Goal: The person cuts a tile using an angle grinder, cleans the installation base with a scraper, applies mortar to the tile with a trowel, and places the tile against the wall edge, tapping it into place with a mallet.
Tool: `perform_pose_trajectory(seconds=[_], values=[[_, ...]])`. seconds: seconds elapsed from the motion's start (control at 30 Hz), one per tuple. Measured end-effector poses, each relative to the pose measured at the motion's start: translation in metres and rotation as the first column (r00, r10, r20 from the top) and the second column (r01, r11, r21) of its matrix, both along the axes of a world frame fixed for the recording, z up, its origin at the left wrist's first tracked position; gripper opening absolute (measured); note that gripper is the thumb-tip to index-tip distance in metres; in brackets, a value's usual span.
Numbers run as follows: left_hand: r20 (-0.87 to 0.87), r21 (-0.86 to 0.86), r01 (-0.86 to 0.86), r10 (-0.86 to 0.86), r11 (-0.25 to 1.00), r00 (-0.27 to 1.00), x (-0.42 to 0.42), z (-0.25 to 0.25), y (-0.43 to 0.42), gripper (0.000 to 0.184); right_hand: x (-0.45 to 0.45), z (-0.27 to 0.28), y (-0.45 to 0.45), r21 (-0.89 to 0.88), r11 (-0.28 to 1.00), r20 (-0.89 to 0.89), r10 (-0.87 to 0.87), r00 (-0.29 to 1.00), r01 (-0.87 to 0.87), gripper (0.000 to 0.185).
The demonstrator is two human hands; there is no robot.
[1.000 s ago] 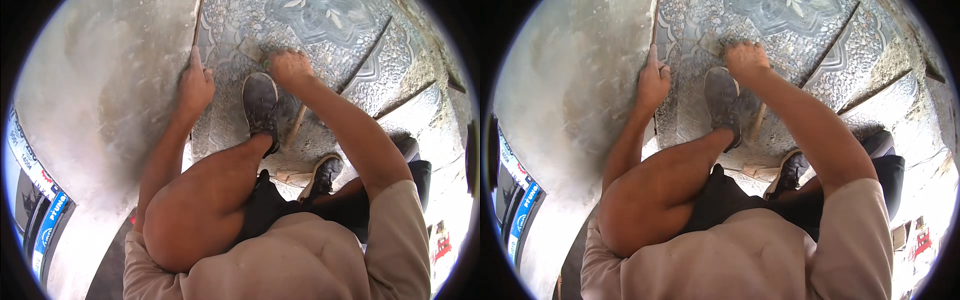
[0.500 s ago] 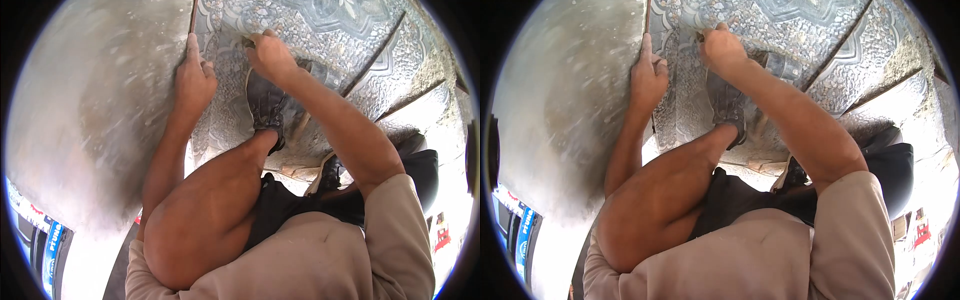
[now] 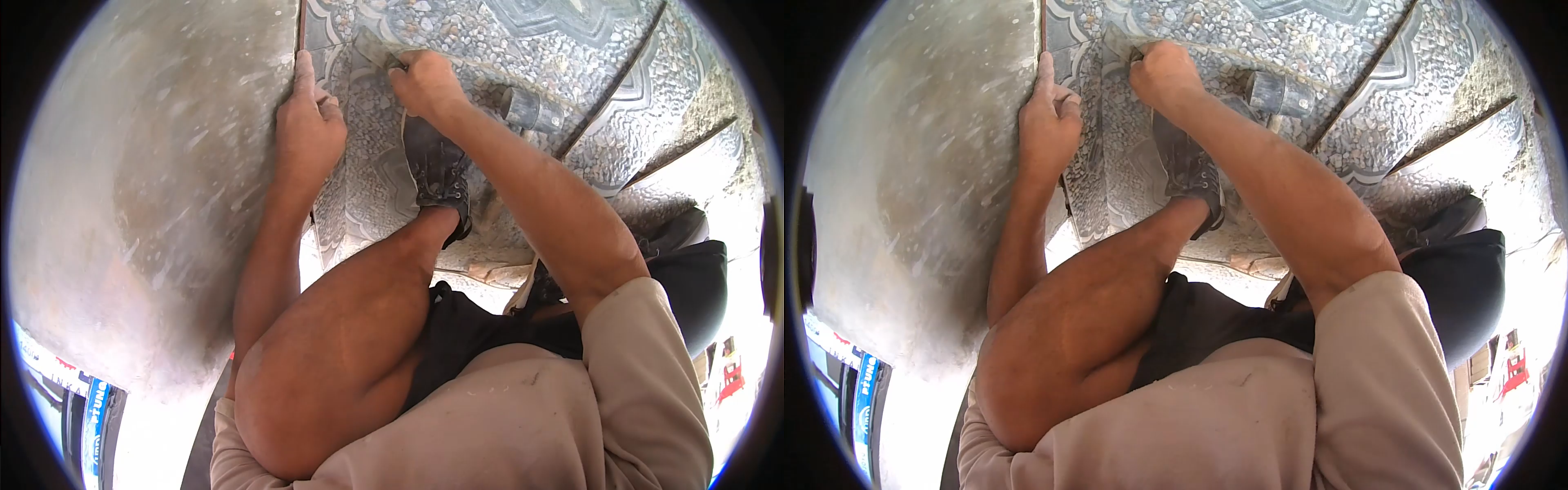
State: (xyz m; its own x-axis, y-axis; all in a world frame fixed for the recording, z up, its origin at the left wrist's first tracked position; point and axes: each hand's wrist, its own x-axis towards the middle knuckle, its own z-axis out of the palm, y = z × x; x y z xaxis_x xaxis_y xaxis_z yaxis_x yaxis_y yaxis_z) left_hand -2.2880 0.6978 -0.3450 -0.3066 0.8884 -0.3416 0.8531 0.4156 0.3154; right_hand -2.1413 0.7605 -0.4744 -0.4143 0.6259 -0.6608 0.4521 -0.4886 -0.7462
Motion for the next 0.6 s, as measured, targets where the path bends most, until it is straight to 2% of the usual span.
perform_pose_trajectory(seconds=[0.1, 0.17, 0.3, 0.37, 0.4, 0.5, 0.57, 0.6], values=[[0.032, 0.002, -0.012, 0.012, 1.0, 0.999, 0.0, 0.001, 0.0, 0.075, -0.003, -0.003, 0.0, 0.054, 0.997, 0.08, 0.051, 0.995, -0.056, 0.03], [0.03, 0.003, 0.0, 0.0, 1.0, 1.0, 0.0, 0.002, 0.001, 0.076, -0.003, -0.001, -0.002, 0.349, 0.929, 0.141, 0.079, 0.987, -0.125, 0.027], [0.034, -0.005, -0.013, 0.013, 1.0, 0.999, 0.001, 0.002, 0.001, 0.077, 0.005, 0.003, 0.005, 0.214, 0.962, 0.012, 0.174, 0.985, -0.172, 0.027], [0.036, 0.0, -0.013, 0.013, 1.0, 0.999, 0.0, 0.001, 0.001, 0.078, 0.004, 0.003, 0.008, 0.338, 0.906, 0.142, 0.218, 0.966, -0.254, 0.028], [0.037, 0.005, -0.012, 0.012, 1.0, 0.999, 0.0, 0.001, 0.001, 0.078, 0.001, 0.004, 0.007, 0.338, 0.907, 0.141, 0.218, 0.966, -0.254, 0.028], [0.06, -0.003, -0.055, 0.055, 0.998, 0.997, 0.001, 0.0, 0.001, 0.072, -0.003, 0.01, 0.004, 0.236, 0.95, 0.244, 0.147, 0.959, -0.205, 0.028], [0.051, -0.002, -0.052, 0.052, 0.999, 0.997, 0.001, -0.001, 0.001, 0.073, -0.001, 0.012, 0.008, 0.004, 0.995, 0.08, 0.098, 0.992, -0.099, 0.027], [0.04, 0.0, -0.05, 0.05, 0.999, 0.998, 0.001, -0.001, 0.001, 0.073, -0.001, 0.013, 0.007, 0.004, 0.995, 0.08, 0.098, 0.992, -0.098, 0.027]])
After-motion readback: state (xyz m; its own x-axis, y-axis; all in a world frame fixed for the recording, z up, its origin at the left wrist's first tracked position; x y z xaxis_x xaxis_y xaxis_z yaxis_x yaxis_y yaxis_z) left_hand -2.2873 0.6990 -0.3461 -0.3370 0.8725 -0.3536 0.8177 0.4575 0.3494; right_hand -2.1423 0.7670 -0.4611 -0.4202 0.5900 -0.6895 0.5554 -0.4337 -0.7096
